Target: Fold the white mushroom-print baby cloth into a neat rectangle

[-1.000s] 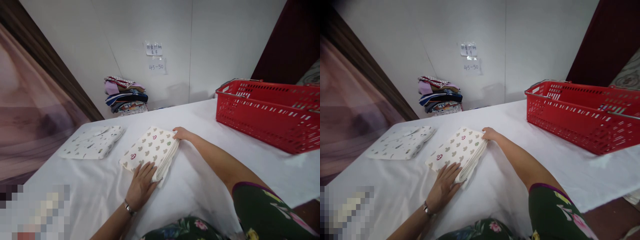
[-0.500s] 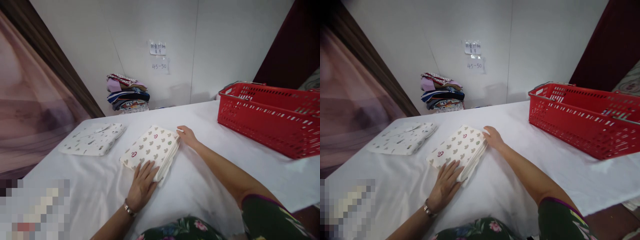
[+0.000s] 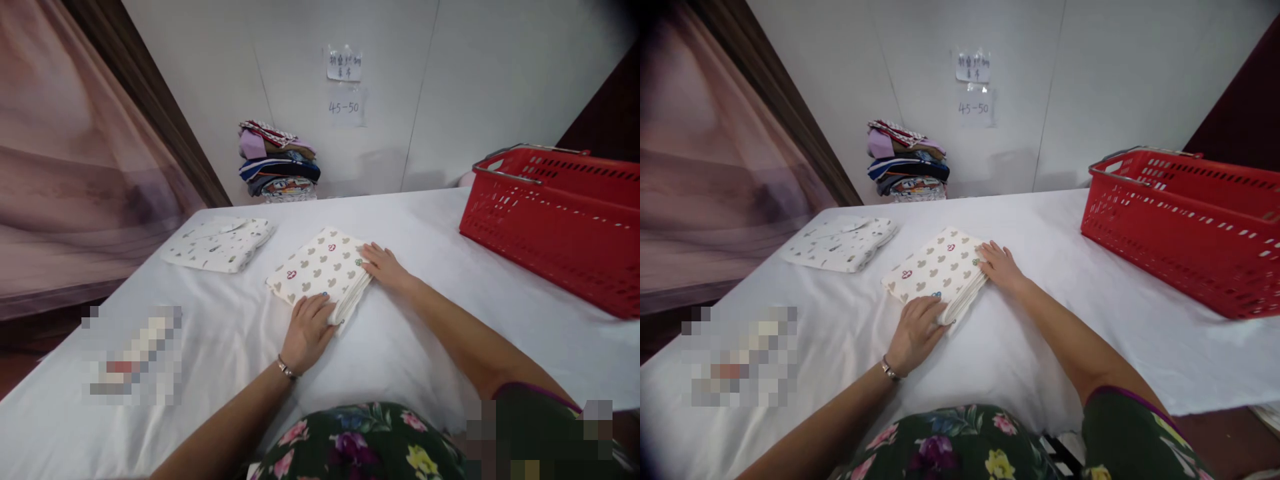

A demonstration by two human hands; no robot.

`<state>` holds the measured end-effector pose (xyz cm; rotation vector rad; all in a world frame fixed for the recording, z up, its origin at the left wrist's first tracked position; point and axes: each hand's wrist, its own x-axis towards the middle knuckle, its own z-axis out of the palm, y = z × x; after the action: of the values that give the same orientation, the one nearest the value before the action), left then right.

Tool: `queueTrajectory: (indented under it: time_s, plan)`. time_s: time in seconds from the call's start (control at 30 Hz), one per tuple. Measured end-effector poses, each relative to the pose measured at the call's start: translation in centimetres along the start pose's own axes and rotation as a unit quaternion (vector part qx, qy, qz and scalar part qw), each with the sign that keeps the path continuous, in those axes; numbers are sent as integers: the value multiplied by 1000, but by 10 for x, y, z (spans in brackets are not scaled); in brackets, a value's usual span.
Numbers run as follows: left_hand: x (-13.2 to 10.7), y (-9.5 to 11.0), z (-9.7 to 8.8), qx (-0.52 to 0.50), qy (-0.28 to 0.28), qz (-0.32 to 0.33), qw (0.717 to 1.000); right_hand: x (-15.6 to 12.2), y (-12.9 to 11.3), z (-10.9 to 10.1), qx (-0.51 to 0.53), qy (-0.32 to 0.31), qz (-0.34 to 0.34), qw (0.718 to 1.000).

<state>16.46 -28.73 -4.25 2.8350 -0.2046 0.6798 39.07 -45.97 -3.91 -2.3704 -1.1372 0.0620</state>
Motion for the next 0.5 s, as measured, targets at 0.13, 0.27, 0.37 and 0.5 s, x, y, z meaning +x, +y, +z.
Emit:
queueTrajectory:
  time_s: [0.13, 0.27, 0.37, 0.5]
  plan:
    - [5, 4, -3, -6, 17, -8, 1000, -13, -22, 6, 10, 68, -40, 997]
    - [8, 5, -2, -36, 42, -18, 998, -21, -24, 24, 6, 45, -84, 995]
    - [7, 7, 2, -50, 37, -24, 998, -23, -20, 33, 10, 59, -87, 994]
    - [2, 11, 4, -21, -2, -1, 1000, -24, -16, 33, 20, 71, -104, 992]
